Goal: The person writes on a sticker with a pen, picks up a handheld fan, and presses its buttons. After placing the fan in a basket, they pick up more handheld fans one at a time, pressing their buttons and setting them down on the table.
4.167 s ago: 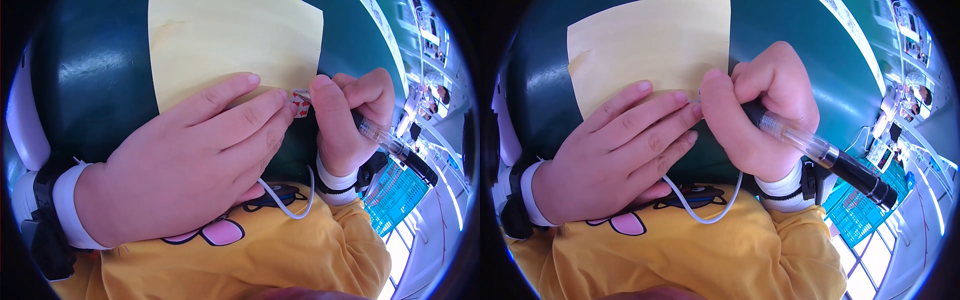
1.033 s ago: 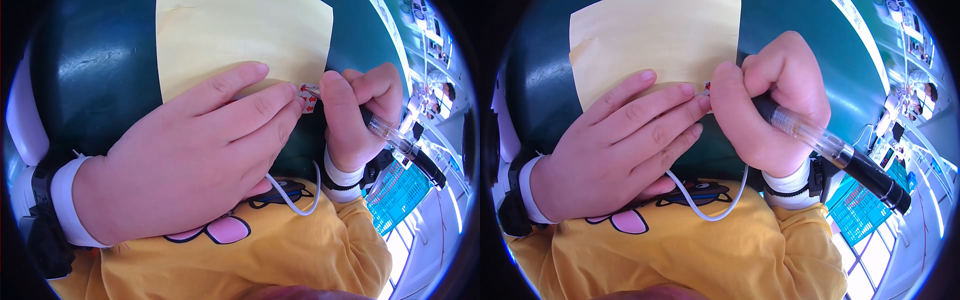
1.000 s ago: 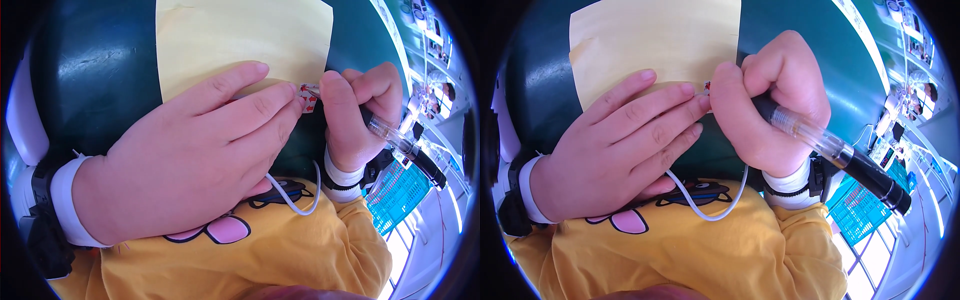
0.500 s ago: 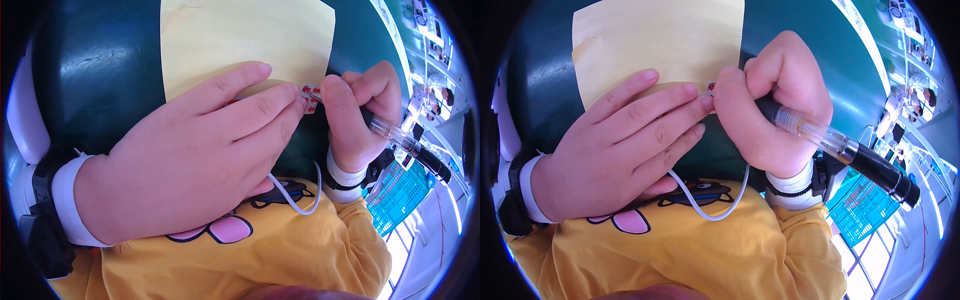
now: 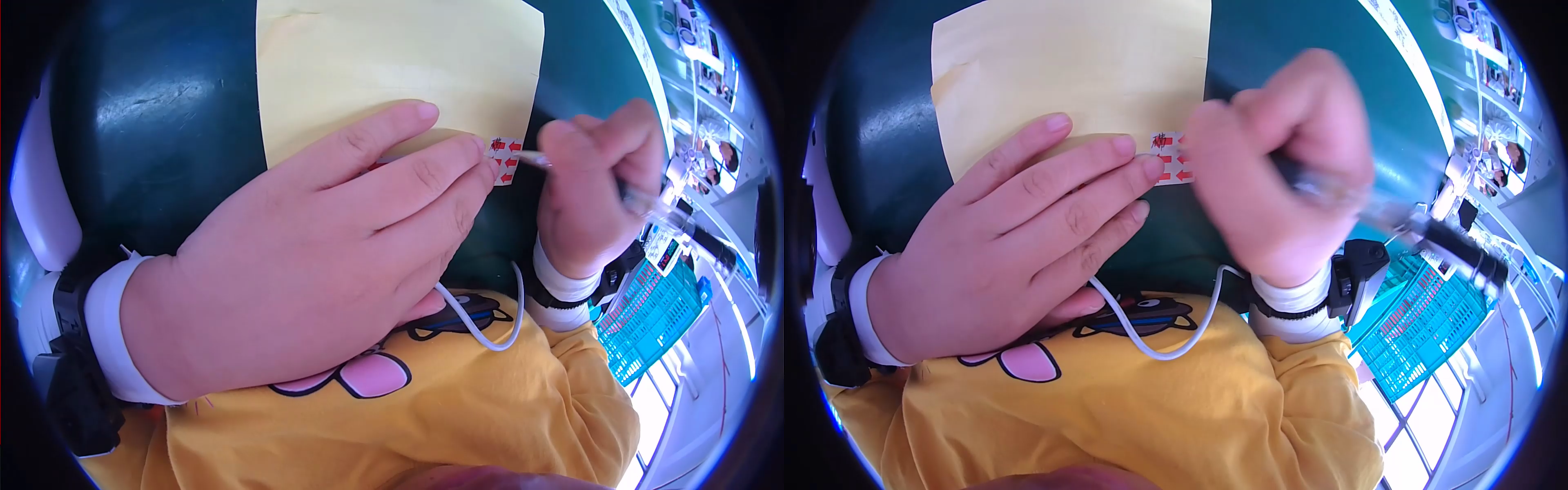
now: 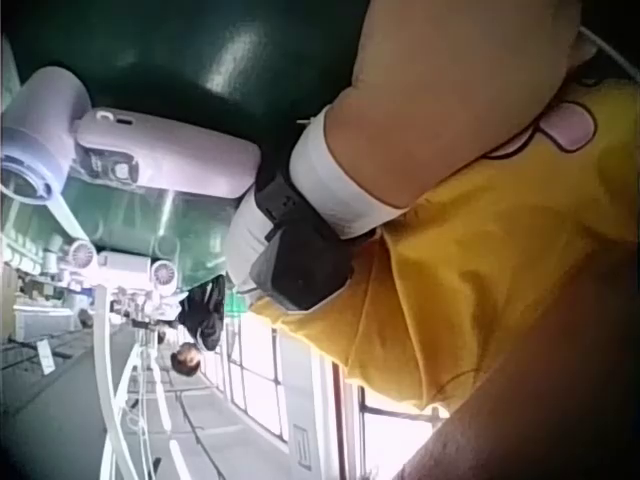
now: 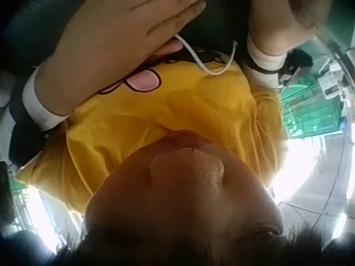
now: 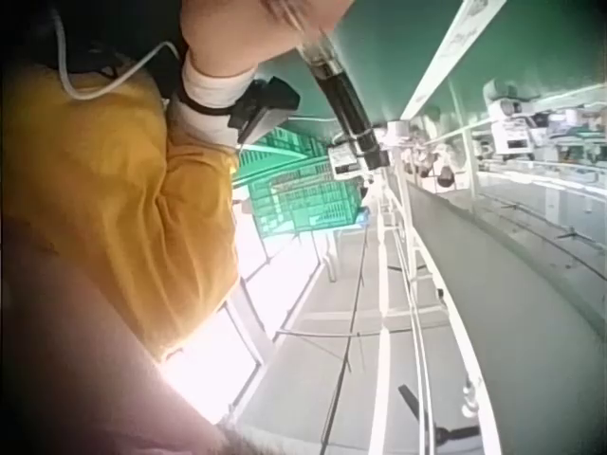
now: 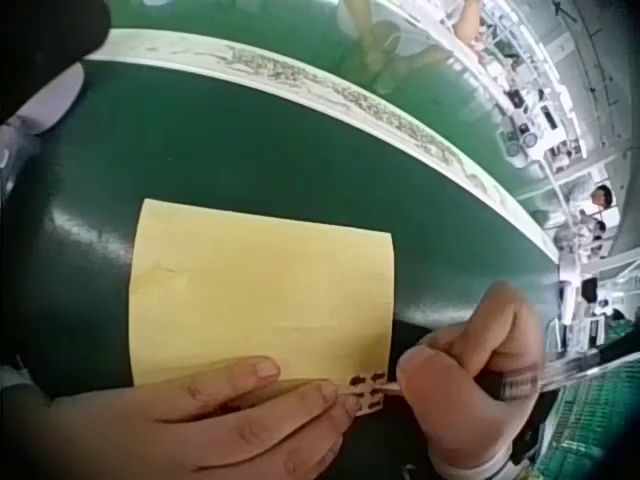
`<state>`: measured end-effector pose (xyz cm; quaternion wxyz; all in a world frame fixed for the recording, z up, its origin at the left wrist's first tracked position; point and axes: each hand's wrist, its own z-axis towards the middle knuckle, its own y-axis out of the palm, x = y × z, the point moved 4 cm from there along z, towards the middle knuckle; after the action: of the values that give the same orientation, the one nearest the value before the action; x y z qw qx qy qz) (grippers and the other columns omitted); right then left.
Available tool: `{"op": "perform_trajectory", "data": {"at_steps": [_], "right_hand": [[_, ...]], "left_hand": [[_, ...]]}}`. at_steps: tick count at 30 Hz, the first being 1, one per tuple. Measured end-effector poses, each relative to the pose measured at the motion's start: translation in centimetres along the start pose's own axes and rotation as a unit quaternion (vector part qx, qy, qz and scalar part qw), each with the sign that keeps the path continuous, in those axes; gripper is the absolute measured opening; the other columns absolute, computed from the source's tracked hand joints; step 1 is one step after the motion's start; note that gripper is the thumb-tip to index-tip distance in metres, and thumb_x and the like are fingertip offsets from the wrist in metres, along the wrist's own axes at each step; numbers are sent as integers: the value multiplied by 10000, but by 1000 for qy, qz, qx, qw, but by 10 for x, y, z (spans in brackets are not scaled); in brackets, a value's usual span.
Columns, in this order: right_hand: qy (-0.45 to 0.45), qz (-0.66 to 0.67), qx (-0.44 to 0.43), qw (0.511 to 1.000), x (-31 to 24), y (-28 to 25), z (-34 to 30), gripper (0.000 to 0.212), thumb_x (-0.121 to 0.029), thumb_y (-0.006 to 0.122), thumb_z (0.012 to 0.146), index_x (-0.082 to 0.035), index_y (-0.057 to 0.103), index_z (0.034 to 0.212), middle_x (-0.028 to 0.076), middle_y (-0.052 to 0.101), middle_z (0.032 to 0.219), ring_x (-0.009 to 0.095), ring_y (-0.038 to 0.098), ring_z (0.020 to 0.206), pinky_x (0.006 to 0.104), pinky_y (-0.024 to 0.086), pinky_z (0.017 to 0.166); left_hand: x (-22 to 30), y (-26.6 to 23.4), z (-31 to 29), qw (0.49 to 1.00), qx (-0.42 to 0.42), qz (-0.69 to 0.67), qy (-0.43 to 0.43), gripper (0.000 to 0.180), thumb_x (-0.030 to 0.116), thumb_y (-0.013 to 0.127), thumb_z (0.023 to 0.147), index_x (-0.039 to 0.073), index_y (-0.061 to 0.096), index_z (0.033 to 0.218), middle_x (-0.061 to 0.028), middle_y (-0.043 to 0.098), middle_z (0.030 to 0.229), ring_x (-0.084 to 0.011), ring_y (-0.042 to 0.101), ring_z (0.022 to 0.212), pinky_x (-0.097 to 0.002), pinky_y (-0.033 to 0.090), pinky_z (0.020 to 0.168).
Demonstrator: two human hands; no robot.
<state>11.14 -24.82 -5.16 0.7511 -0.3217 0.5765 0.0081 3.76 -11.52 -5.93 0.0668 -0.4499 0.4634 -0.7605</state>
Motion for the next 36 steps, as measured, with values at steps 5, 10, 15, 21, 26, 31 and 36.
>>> {"op": "perform_trajectory", "data": {"at_steps": [5, 10, 15, 21, 26, 31, 36], "right_hand": [[89, 77, 122, 986, 5, -3, -1, 286, 138, 522, 687, -65, 326, 643, -18, 346, 496, 34, 258, 442, 187, 219, 434], [69, 77, 87, 991, 6, 0, 1, 290, 139, 520, 688, -67, 321, 641, -23, 337, 496, 35, 256, 444, 187, 219, 437], [75, 76, 84, 991, 6, 0, 2, 294, 141, 518, 689, -68, 316, 642, -23, 334, 495, 36, 255, 443, 186, 219, 437], [63, 60, 77, 993, 7, -1, 3, 301, 153, 508, 686, -70, 310, 642, -24, 335, 497, 34, 257, 439, 183, 218, 429], [50, 44, 62, 996, 7, 0, 3, 303, 162, 500, 681, -71, 310, 642, -25, 334, 497, 34, 264, 433, 183, 218, 420], [28, 29, 28, 999, 8, -4, 2, 294, 154, 505, 679, -69, 317, 643, -24, 335, 496, 36, 265, 431, 186, 218, 422], [74, 75, 118, 987, 12, -11, 1, 282, 142, 512, 681, -66, 323, 646, -23, 340, 495, 37, 257, 435, 189, 216, 428]], "left_hand": [[0, 1, 1, 1000, 1, -4, 4, 396, 293, 434, 791, -19, 552, 1004, -121, 476, 1167, -258, 432, 1114, -418, 304, 971], [-2, 2, -1, 1000, 0, -8, 5, 394, 291, 439, 787, -18, 553, 1003, -121, 476, 1164, -259, 433, 1113, -419, 306, 970], [-5, 2, 1, 1000, 0, -11, 4, 391, 289, 444, 784, -17, 554, 1001, -122, 477, 1162, -260, 434, 1111, -419, 309, 969], [-5, 3, 1, 1000, -2, -12, 3, 388, 286, 450, 779, -16, 554, 999, -123, 477, 1159, -262, 435, 1109, -419, 311, 967], [-6, 3, -2, 1000, 0, -16, 3, 386, 284, 455, 775, -15, 555, 998, -124, 477, 1156, -263, 436, 1107, -419, 314, 966], [-6, 4, 2, 1000, -1, -16, 3, 384, 281, 459, 772, -15, 556, 997, -125, 477, 1154, -264, 436, 1105, -420, 316, 964], [-1, 4, 12, 1000, 1, -19, 5, 382, 279, 464, 768, -14, 556, 995, -125, 478, 1152, -265, 437, 1103, -420, 318, 963]]}}
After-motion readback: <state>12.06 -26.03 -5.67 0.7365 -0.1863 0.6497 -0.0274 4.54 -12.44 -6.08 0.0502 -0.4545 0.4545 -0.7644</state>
